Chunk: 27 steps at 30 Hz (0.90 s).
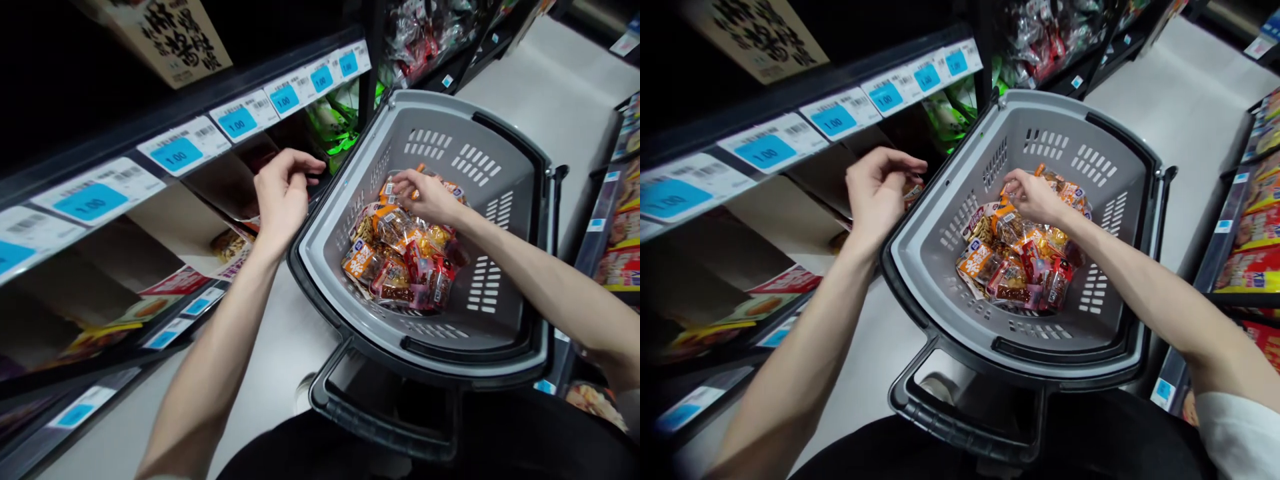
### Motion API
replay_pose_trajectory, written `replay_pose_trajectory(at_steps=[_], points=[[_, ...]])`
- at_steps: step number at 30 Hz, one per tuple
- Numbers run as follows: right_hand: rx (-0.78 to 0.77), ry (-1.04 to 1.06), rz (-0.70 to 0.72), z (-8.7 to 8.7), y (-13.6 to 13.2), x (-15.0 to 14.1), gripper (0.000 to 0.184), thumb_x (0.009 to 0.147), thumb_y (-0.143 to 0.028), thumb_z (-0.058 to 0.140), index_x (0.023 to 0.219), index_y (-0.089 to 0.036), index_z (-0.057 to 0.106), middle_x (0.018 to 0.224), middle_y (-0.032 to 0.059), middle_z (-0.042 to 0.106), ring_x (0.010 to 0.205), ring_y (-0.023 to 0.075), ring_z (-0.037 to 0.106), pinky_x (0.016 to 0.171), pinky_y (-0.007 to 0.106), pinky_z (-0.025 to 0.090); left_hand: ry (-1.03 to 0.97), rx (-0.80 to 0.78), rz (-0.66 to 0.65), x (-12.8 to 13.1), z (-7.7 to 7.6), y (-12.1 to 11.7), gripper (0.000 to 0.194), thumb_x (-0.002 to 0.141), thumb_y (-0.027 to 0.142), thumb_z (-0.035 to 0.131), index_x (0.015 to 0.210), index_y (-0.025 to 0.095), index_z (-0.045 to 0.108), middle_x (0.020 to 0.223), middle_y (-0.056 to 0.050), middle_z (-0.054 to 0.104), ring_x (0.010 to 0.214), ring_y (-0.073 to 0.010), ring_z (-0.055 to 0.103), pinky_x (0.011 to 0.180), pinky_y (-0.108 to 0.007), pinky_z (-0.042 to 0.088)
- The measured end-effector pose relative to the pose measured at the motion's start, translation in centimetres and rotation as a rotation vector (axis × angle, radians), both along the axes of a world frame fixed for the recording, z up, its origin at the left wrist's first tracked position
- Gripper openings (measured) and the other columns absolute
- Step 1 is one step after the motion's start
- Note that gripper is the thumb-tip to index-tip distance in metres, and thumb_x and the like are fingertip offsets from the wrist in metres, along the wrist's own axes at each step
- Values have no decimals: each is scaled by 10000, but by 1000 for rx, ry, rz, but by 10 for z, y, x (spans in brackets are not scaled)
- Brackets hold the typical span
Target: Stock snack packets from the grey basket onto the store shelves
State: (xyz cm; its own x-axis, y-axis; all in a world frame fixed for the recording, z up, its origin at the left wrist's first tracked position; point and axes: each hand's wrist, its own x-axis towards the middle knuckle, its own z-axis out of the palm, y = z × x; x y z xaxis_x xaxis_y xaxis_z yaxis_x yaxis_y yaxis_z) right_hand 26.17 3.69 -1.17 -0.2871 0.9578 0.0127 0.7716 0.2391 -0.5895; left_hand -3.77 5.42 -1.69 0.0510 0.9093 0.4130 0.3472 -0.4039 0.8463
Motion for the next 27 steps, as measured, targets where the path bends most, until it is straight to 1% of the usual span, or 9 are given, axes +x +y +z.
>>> replay_pose_trajectory(at_steps=[3, 5, 7, 12, 14, 18, 21, 24, 27], points=[[-17, -49, -46, -5, 3, 8, 583, 822, -80, 573, 1401, -142, 562, 1314, 157, 744, 1097, 269, 736, 1063, 483, 606, -79, 96, -60, 10, 40, -27, 266, 905, 90, 483, 1004, 185, 711, 1028, 13, 801, 1011, -152, 763, 899, -287, 604], [1, -72, -66, -7, 6, 17, 671, 811, -89, 580, 1474, -146, 498, 1421, 181, 686, 1222, 303, 696, 1095, 507, 590, 43, 160, -110, 20, 60, -46, 259, 934, 108, 507, 1063, 194, 716, 1070, 32, 789, 1083, -166, 749, 1000, -333, 581], [34, -103, -82, -10, 10, 28, 731, 810, -103, 579, 1526, -149, 443, 1517, 195, 614, 1333, 336, 641, 1133, 540, 563, 210, 197, -183, 32, 69, -63, 271, 969, 120, 494, 1108, 207, 710, 1142, 19, 761, 1171, -199, 719, 1084, -396, 560], [50, -343, -197, -20, 22, 57, 734, 851, -159, 588, 1547, -13, 407, 1570, 293, 519, 1455, 395, 540, 1242, 544, 447, 731, 138, -664, 56, 48, -87, 363, 1002, 98, 470, 1300, 187, 657, 1321, -118, 681, 1296, -287, 654, 1085, -433, 572], [0, -436, -214, -27, 23, 63, 799, 862, -212, 643, 1565, 45, 365, 1578, 336, 494, 1482, 421, 506, 1262, 543, 412, 926, 85, -771, 57, 38, -90, 384, 990, 99, 505, 1350, 147, 632, 1322, -157, 672, 1265, -317, 666, 1026, -443, 595], [-89, -669, -118, -46, 16, 63, 888, 918, -268, 658, 1625, 76, 244, 1674, 349, 363, 1563, 412, 403, 1301, 497, 336, 998, 75, -738, 54, 36, -90, 363, 994, 94, 502, 1327, 141, 638, 1270, -150, 696, 1207, -306, 692, 969, -409, 598], [-176, -807, -22, -57, 6, 60, 961, 926, -275, 685, 1654, 85, 172, 1720, 377, 237, 1583, 444, 357, 1268, 514, 361, 980, 106, -731, 54, 38, -91, 328, 991, 95, 503, 1272, 141, 667, 1229, -146, 721, 1151, -290, 716, 941, -394, 594], [-224, -847, 31, -61, -1, 58, 930, 904, -213, 698, 1654, 61, 223, 1644, 377, 384, 1490, 454, 478, 1195, 512, 430, 1000, 124, -717, 54, 35, -93, 292, 999, 134, 526, 1242, 146, 688, 1186, -150, 739, 1098, -284, 732, 903, -386, 596], [-221, -881, 47, -60, -4, 53, 765, 957, -174, 600, 1649, -29, 309, 1548, 331, 506, 1392, 419, 566, 1152, 499, 456, 992, 161, -698, 53, 31, -96, 264, 1001, 172, 555, 1221, 163, 701, 1158, -146, 745, 1073, -277, 737, 874, -374, 596]])
